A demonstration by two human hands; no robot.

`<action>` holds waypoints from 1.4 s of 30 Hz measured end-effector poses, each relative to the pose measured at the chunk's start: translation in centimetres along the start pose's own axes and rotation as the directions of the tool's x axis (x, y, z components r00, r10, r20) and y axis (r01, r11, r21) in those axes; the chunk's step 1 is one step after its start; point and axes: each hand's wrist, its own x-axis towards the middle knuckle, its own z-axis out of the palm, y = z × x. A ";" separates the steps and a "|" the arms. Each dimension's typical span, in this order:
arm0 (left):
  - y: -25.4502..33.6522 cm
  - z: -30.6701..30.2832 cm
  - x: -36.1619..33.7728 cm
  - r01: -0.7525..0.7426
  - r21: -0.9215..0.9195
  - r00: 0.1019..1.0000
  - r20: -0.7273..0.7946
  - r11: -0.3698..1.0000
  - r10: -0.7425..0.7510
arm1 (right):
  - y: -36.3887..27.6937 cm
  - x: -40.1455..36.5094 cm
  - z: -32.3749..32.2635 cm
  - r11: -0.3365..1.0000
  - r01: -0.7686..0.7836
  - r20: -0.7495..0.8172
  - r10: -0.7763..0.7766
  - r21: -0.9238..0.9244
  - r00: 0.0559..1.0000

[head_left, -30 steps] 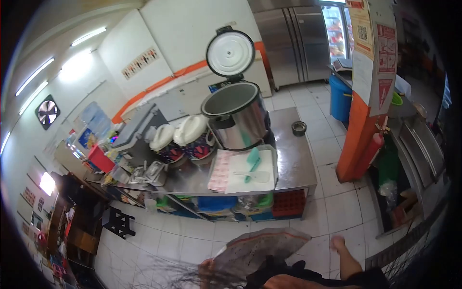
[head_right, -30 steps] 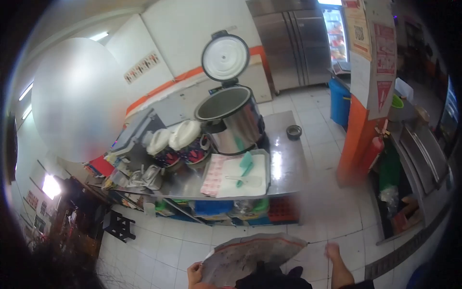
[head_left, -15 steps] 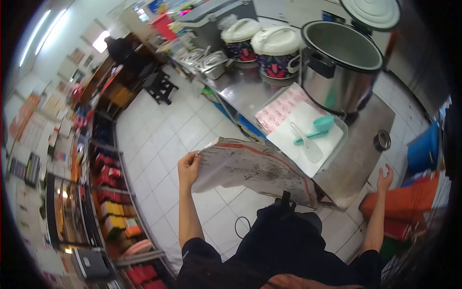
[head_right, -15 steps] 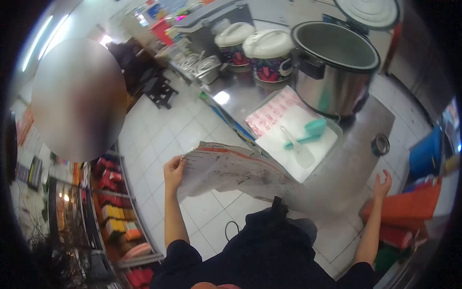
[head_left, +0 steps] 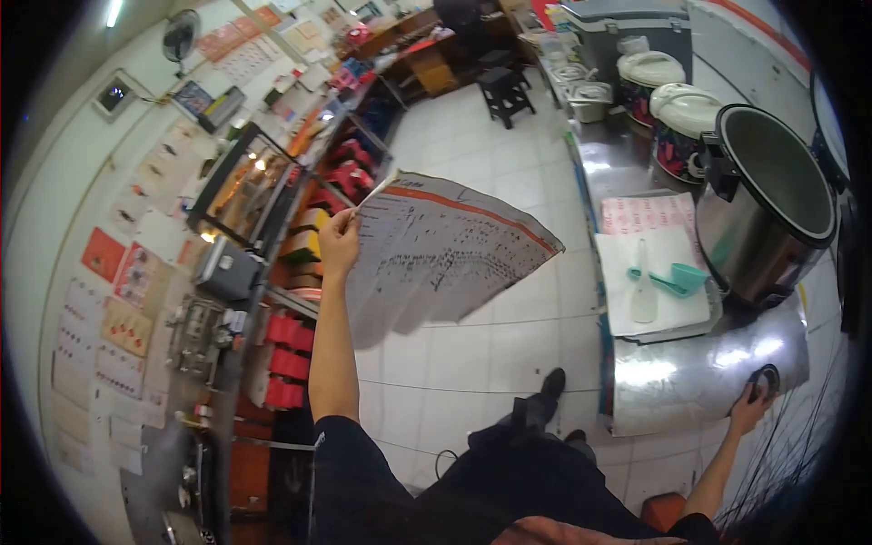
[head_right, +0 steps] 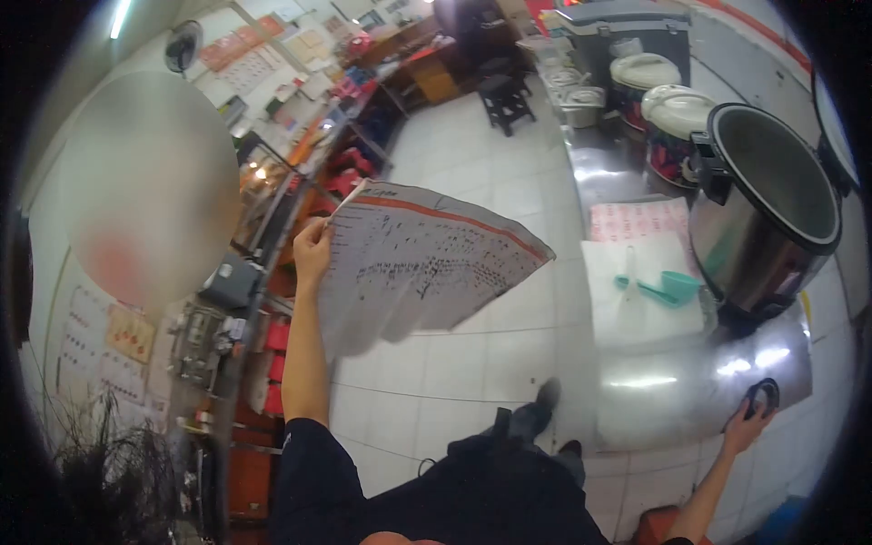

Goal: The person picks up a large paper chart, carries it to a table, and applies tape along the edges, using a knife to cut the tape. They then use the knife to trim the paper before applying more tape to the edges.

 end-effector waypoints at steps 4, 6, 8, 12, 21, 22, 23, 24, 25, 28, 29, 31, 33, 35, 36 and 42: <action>1.7 -10.5 -0.4 0.059 0.250 0.977 -0.213 0.966 -0.005 | 1.7 1.1 1.7 0.993 -0.027 0.088 0.017 0.115 0.996; 2.1 -15.3 -1.1 0.106 0.325 0.970 -0.243 0.940 -0.025 | 2.3 1.1 2.7 0.991 -0.002 0.031 -0.003 0.135 1.000; 1.2 -19.8 -2.7 0.173 0.383 0.956 -0.286 0.908 -0.062 | 1.1 0.4 1.6 0.996 0.013 -0.040 -0.009 0.085 0.999; 1.3 -25.6 -9.7 0.282 0.513 0.914 -0.401 0.811 -0.064 | -3.8 -5.4 2.6 0.908 0.024 0.043 -0.046 0.418 0.998; -2.3 -30.2 -21.3 0.497 0.174 0.738 -0.601 0.850 -0.308 | -31.2 -16.6 15.2 0.881 -0.201 0.874 -0.346 0.428 0.342; -1.6 -29.9 -22.6 0.532 0.173 0.703 -0.637 0.829 -0.318 | -34.6 -17.0 16.5 0.890 -0.169 0.888 -0.370 0.423 0.272; -0.2 -29.1 -23.9 0.565 0.172 0.668 -0.669 0.807 -0.325 | -37.7 -17.4 17.8 0.897 -0.137 0.897 -0.389 0.421 0.208; 1.2 -28.3 -24.9 0.588 0.169 0.636 -0.701 0.791 -0.322 | -40.9 -17.7 19.0 0.900 -0.105 0.901 -0.407 0.423 0.149; 2.3 -27.2 -26.0 0.604 0.136 0.594 -0.733 0.785 -0.330 | -43.7 -17.9 20.4 0.903 -0.069 0.904 -0.418 0.424 0.089; 4.6 -24.6 -25.5 0.641 0.064 0.486 -0.805 0.764 -0.340 | -53.6 -18.3 23.7 0.898 0.051 0.899 -0.433 0.437 -0.069; 5.5 -24.0 -25.3 0.654 0.067 0.462 -0.824 0.754 -0.327 | -56.7 -18.7 24.7 0.891 0.086 0.893 -0.435 0.445 -0.116; 7.9 -22.4 -23.9 0.686 0.069 0.410 -0.859 0.724 -0.307 | -62.7 -18.9 26.1 0.873 0.158 0.880 -0.429 0.462 -0.204; 11.2 -20.2 -21.8 0.720 0.062 0.353 -0.890 0.691 -0.288 | -68.1 -18.9 26.9 0.842 0.228 0.861 -0.426 0.490 -0.277; 15.1 -18.0 -19.3 0.753 0.041 0.295 -0.914 0.657 -0.280 | -73.4 -18.6 26.8 0.811 0.281 0.843 -0.417 0.513 -0.339; 15.7 -17.1 -18.1 0.767 0.030 0.262 -0.927 0.641 -0.269 | -76.8 -19.2 27.2 0.785 0.314 0.829 -0.411 0.533 -0.378; 22.9 -11.9 -6.9 0.849 0.040 0.164 -0.968 0.527 -0.191 | -90.8 -16.2 24.6 0.687 0.471 0.807 -0.301 0.553 -0.507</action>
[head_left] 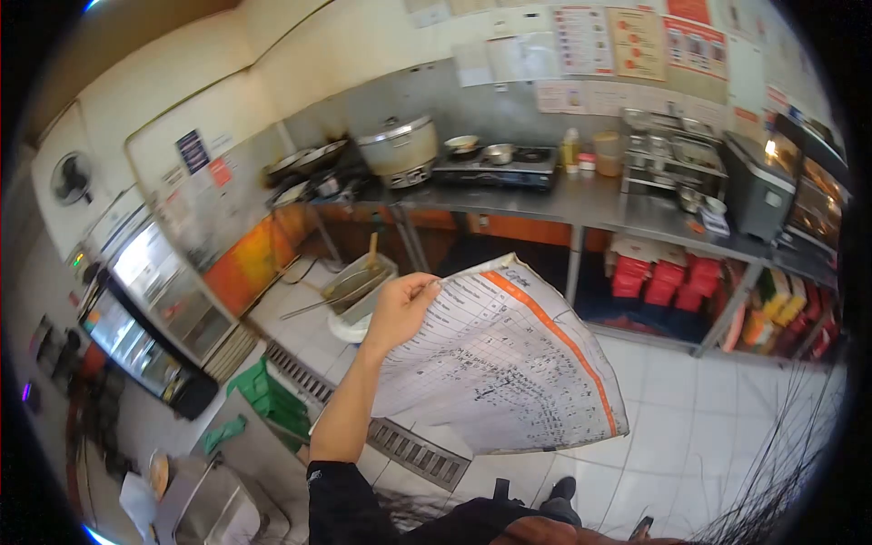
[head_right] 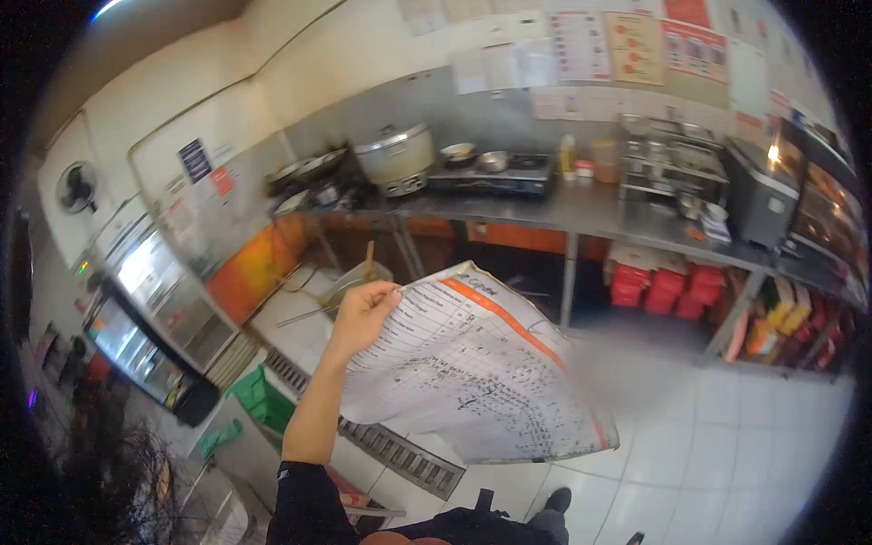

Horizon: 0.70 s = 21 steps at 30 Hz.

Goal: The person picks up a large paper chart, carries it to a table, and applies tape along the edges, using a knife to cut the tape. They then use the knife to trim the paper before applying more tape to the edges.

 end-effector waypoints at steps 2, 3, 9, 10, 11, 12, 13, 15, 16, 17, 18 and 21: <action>3.6 1.1 -1.3 0.029 0.065 0.998 -0.048 0.997 -0.026 | -2.9 1.5 -1.2 0.997 0.023 0.088 -0.017 -0.069 0.996; 5.4 1.9 -1.9 0.052 0.071 0.996 -0.077 0.996 -0.047 | -4.4 2.5 -1.4 0.994 0.034 0.136 -0.020 -0.101 0.990; 15.2 7.1 -6.2 0.126 0.172 0.973 -0.213 0.977 -0.088 | -11.7 9.0 -5.4 0.916 0.246 0.353 -0.127 -0.316 0.927; 16.2 7.7 -6.6 0.135 0.185 0.968 -0.233 0.973 -0.090 | -12.6 10.9 -5.9 0.890 0.289 0.374 -0.150 -0.352 0.915; 17.3 8.2 -7.1 0.151 0.206 0.959 -0.267 0.967 -0.093 | -13.5 13.1 -6.9 0.855 0.343 0.387 -0.187 -0.389 0.903; 18.6 8.6 -7.7 0.159 0.227 0.951 -0.296 0.961 -0.087 | -14.6 15.2 -7.5 0.810 0.407 0.402 -0.235 -0.423 0.885; 19.2 8.7 -8.1 0.173 0.251 0.944 -0.318 0.952 -0.088 | -14.8 18.0 -8.1 0.736 0.475 0.418 -0.284 -0.482 0.863; 19.9 9.6 -8.6 0.223 0.294 0.921 -0.376 0.929 -0.102 | -16.2 23.4 -9.5 0.458 0.662 0.493 -0.444 -0.593 0.748; 20.2 9.8 -8.9 0.257 0.317 0.904 -0.412 0.913 -0.112 | -17.1 26.7 -10.0 0.155 0.771 0.584 -0.566 -0.618 0.582; 20.3 9.8 -9.1 0.288 0.337 0.885 -0.450 0.896 -0.115 | -17.6 29.6 -9.9 -0.195 0.787 0.682 -0.644 -0.585 0.347; 20.4 9.8 -9.5 0.271 0.330 0.877 -0.471 0.904 -0.092 | -18.1 32.9 -9.9 -0.557 0.651 0.749 -0.662 -0.516 0.029; 20.9 9.0 -10.3 0.250 0.314 0.850 -0.524 0.916 -0.053 | -21.1 35.3 -6.6 -0.768 0.444 0.754 -0.604 -0.463 -0.257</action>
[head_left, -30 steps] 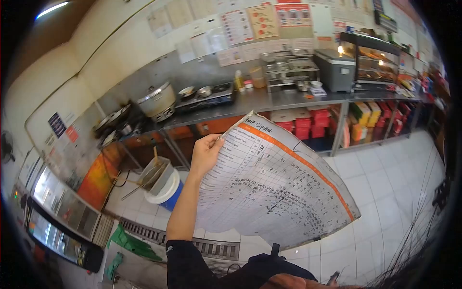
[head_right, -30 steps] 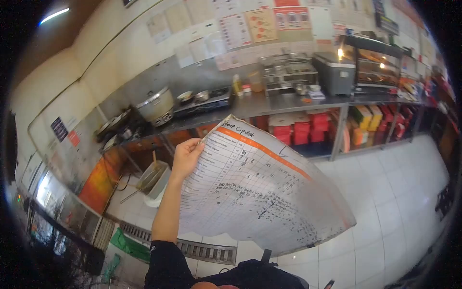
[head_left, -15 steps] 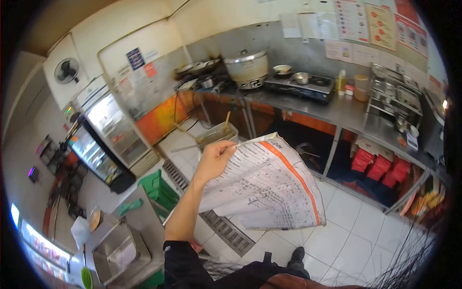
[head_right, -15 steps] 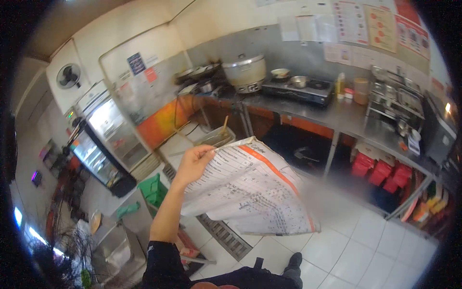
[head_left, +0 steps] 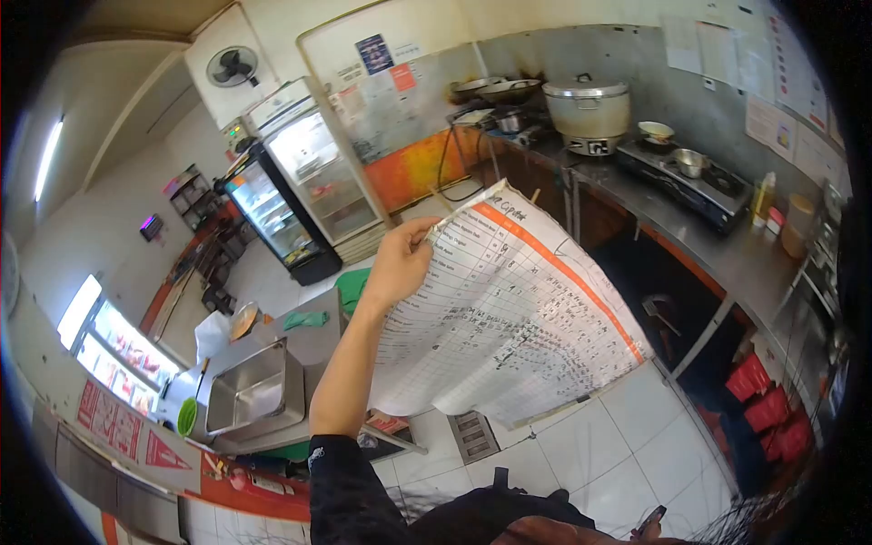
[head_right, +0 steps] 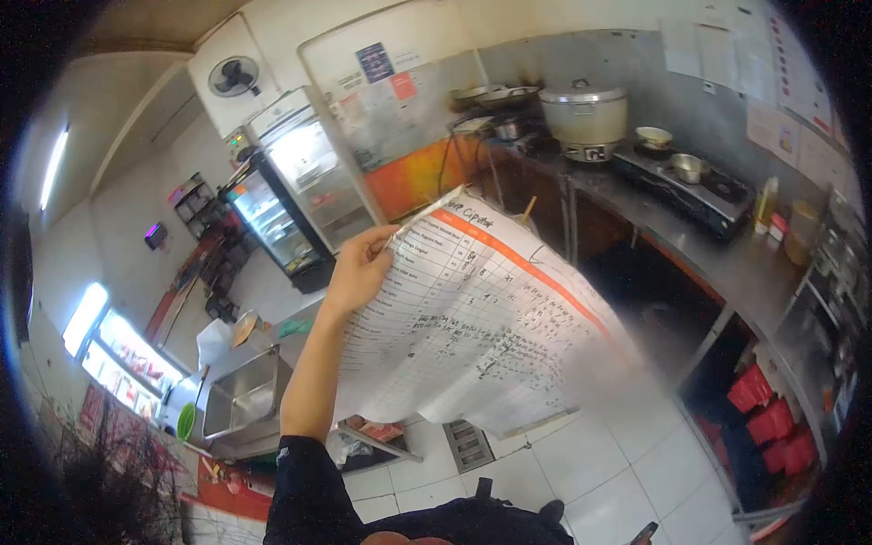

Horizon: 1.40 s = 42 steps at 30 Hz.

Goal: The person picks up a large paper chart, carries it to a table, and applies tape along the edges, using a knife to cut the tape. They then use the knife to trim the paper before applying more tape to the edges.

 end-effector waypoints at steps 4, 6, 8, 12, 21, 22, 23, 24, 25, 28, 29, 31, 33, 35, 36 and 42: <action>-2.3 0.3 0.4 0.079 -0.026 0.993 -0.086 0.997 -0.081 | 1.0 9.7 1.5 0.955 -0.151 0.448 0.022 0.254 0.894; -5.8 0.7 1.2 0.109 -0.015 0.983 -0.146 0.994 -0.110 | -1.7 14.0 9.0 0.987 0.149 0.052 -0.151 0.055 0.987; -8.7 1.7 1.3 0.129 0.031 0.971 -0.206 0.991 -0.120 | -4.2 17.9 12.0 0.949 0.313 -0.018 -0.313 0.034 0.950; -12.7 2.6 3.5 0.163 0.162 0.942 -0.317 0.973 -0.105 | -7.3 27.0 12.3 0.752 -0.286 0.617 -0.199 0.594 0.761; -13.5 1.2 7.2 0.223 0.753 0.865 -0.446 0.620 0.230 | -9.7 34.5 18.7 0.174 -0.947 0.959 -0.144 0.269 0.245; -14.8 0.6 8.1 0.215 0.756 0.846 -0.460 0.619 0.268 | -10.4 35.1 19.8 0.139 -0.959 0.962 -0.148 0.248 0.228; -14.7 0.3 9.2 0.248 0.800 0.851 -0.449 0.546 0.272 | -11.2 36.0 20.6 0.114 -0.967 0.966 -0.149 0.230 0.212; -15.6 -1.8 10.9 0.213 0.838 0.833 -0.424 0.502 0.356 | -12.0 37.5 20.6 0.097 -0.972 0.969 -0.150 0.213 0.197; -15.3 -3.4 13.3 0.258 0.874 0.822 -0.423 0.412 0.381 | -13.0 39.3 19.8 0.085 -0.977 0.971 -0.154 0.198 0.183; -17.0 -13.4 20.7 0.248 0.891 0.774 -0.418 0.380 0.475 | -19.3 47.1 17.3 0.074 -0.971 0.957 -0.203 0.226 0.207; -17.6 -15.8 22.8 0.257 0.900 0.779 -0.408 0.351 0.476 | -20.8 48.1 16.7 0.084 -0.975 0.963 -0.193 0.205 0.186; -19.1 -19.5 27.9 0.308 0.916 0.793 -0.396 0.257 0.463 | -23.6 50.3 16.0 0.109 -0.981 0.973 -0.185 0.163 0.141; -21.4 -22.4 33.2 0.388 0.914 0.806 -0.399 0.118 0.437 | -26.5 53.3 16.0 0.165 -0.983 0.989 -0.135 0.083 0.061; -22.3 -15.6 30.5 0.473 0.881 0.754 -0.405 -0.001 0.517 | -23.5 60.9 29.3 0.199 -0.975 0.986 -0.153 0.094 0.064; -23.7 -16.8 32.0 0.489 0.872 0.752 -0.400 -0.036 0.524 | -24.3 63.8 26.5 0.185 -0.981 0.991 -0.130 0.063 0.039; -27.8 -17.7 32.6 0.550 0.820 0.739 -0.390 -0.157 0.550 | -28.2 67.2 36.3 0.126 -0.977 0.963 -0.229 0.171 0.140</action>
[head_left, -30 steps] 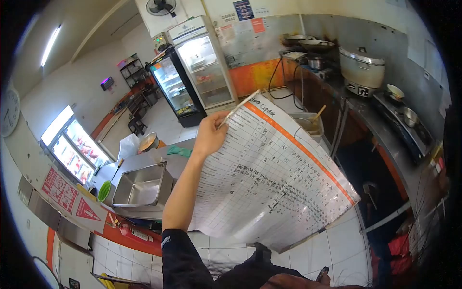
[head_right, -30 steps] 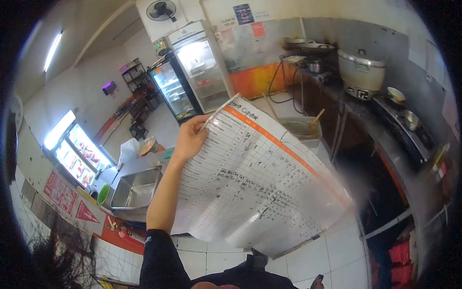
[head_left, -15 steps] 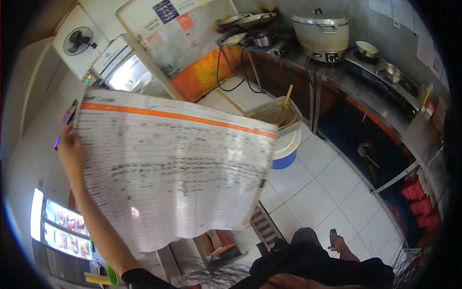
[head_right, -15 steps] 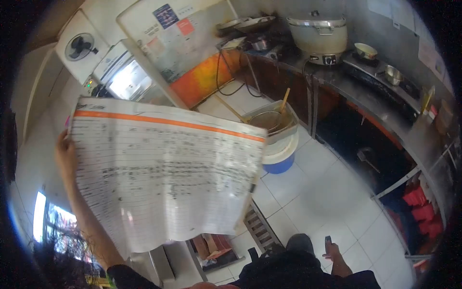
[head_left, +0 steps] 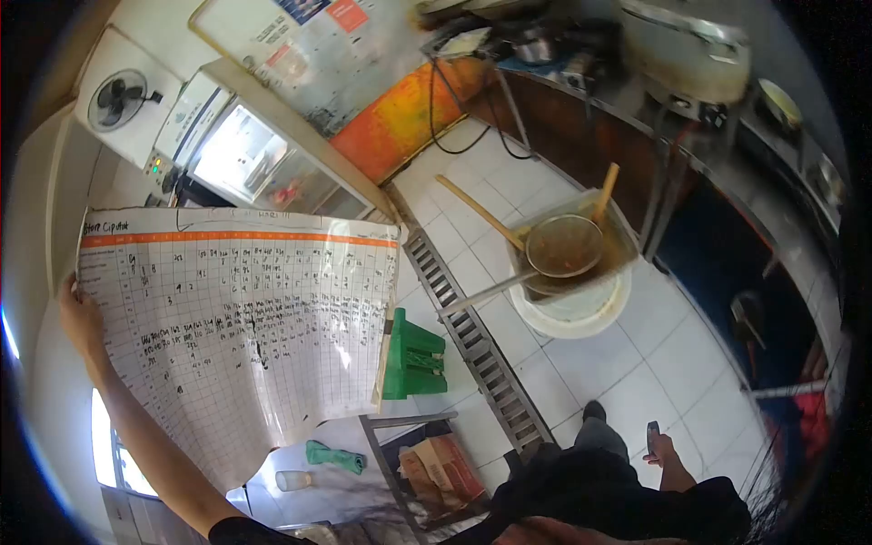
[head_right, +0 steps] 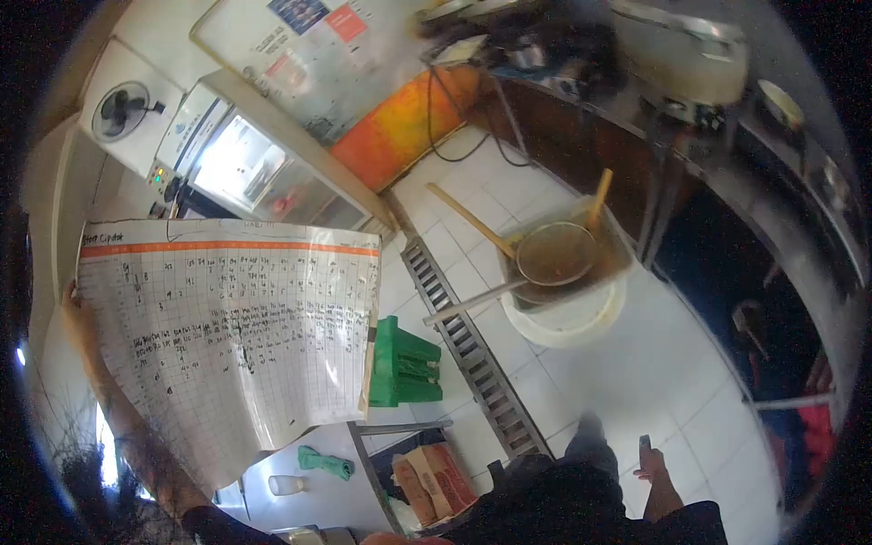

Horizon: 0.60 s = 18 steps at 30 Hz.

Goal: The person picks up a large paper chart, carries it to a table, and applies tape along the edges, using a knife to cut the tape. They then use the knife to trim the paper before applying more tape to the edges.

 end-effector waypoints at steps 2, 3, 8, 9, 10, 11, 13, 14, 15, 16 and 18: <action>0.2 0.6 -0.5 0.100 0.007 0.993 0.069 0.995 -0.101 | -4.0 0.8 0.4 0.998 0.044 -0.012 -0.045 -0.040 0.999; 0.6 0.4 -0.9 0.151 0.018 0.984 0.098 0.988 -0.152 | -6.4 1.3 0.4 0.994 0.091 -0.030 -0.093 -0.058 0.995; -2.6 1.7 0.0 0.183 0.006 0.977 0.113 0.983 -0.183 | -18.1 -3.5 3.5 0.931 0.366 0.040 -0.365 -0.008 0.930; -4.6 2.0 0.5 0.183 -0.048 0.979 0.100 0.982 -0.177 | -19.0 -5.3 5.0 0.896 0.441 0.068 -0.443 0.045 0.894; -4.6 2.1 0.7 0.220 -0.046 0.969 0.129 0.974 -0.213 | -20.7 -9.5 7.3 0.863 0.500 0.019 -0.502 0.074 0.865; -5.1 2.4 0.8 0.237 -0.075 0.960 0.174 0.969 -0.222 | -20.8 -11.4 9.0 0.846 0.524 0.020 -0.528 0.103 0.849; -7.8 4.4 1.1 0.278 -0.144 0.935 0.266 0.950 -0.233 | -19.5 -14.2 13.1 0.803 0.574 0.003 -0.582 0.162 0.813; -10.1 5.2 1.4 0.230 -0.199 0.956 0.231 0.953 -0.183 | -18.4 -15.4 14.9 0.820 0.548 -0.036 -0.550 0.167 0.834; -12.1 6.1 1.5 0.181 -0.239 0.971 0.200 0.954 -0.134 | -17.0 -16.3 16.5 0.802 0.559 -0.068 -0.558 0.212 0.827; -14.0 7.3 1.0 0.137 -0.275 0.981 0.172 0.952 -0.091 | -16.2 -16.8 18.4 0.803 0.528 -0.090 -0.526 0.275 0.846; -13.5 6.8 -0.3 0.263 -0.371 0.948 0.270 0.891 -0.168 | -14.2 -18.1 20.2 0.787 0.531 -0.112 -0.525 0.315 0.844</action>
